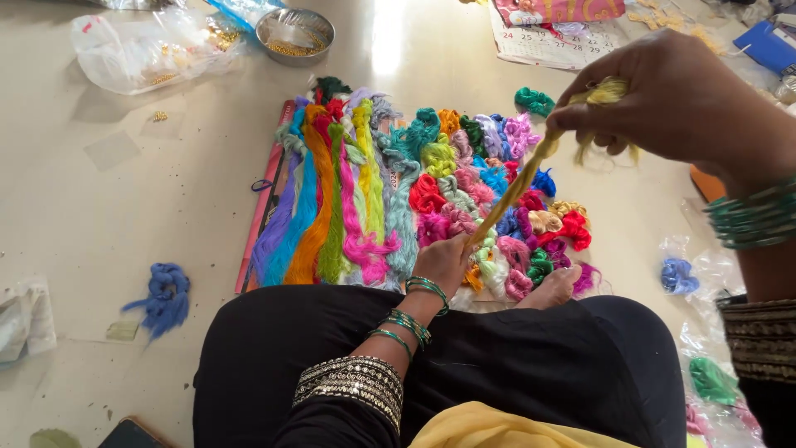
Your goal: Twisting and bundling colorful silk threads to prepare them for storage or packaging.
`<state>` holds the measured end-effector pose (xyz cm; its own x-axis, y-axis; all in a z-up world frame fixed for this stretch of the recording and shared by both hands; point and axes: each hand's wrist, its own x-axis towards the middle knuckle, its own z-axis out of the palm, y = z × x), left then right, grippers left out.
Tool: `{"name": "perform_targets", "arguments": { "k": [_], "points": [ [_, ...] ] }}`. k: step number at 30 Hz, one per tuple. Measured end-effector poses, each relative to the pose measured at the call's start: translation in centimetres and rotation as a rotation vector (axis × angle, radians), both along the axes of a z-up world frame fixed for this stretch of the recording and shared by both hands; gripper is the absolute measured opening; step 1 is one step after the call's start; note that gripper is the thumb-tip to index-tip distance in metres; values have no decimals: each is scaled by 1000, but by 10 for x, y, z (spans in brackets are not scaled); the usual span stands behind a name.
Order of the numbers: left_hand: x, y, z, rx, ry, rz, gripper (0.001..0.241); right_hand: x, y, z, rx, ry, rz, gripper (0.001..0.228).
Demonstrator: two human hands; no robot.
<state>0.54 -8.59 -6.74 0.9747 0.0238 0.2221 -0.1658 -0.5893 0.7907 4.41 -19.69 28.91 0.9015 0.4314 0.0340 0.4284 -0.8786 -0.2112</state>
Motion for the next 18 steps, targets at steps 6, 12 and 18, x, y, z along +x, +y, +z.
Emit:
{"name": "perform_targets", "arguments": {
  "k": [6,12,18],
  "points": [
    [5,-1,-10,10,80,-15,20,-2,-3,1,56,44,-60,28],
    [11,-1,-26,16,171,-24,23,-5,-7,2,67,101,-38,25],
    [12,2,-35,47,211,-53,24,-16,-3,1,-9,20,-117,24]
  ]
}}
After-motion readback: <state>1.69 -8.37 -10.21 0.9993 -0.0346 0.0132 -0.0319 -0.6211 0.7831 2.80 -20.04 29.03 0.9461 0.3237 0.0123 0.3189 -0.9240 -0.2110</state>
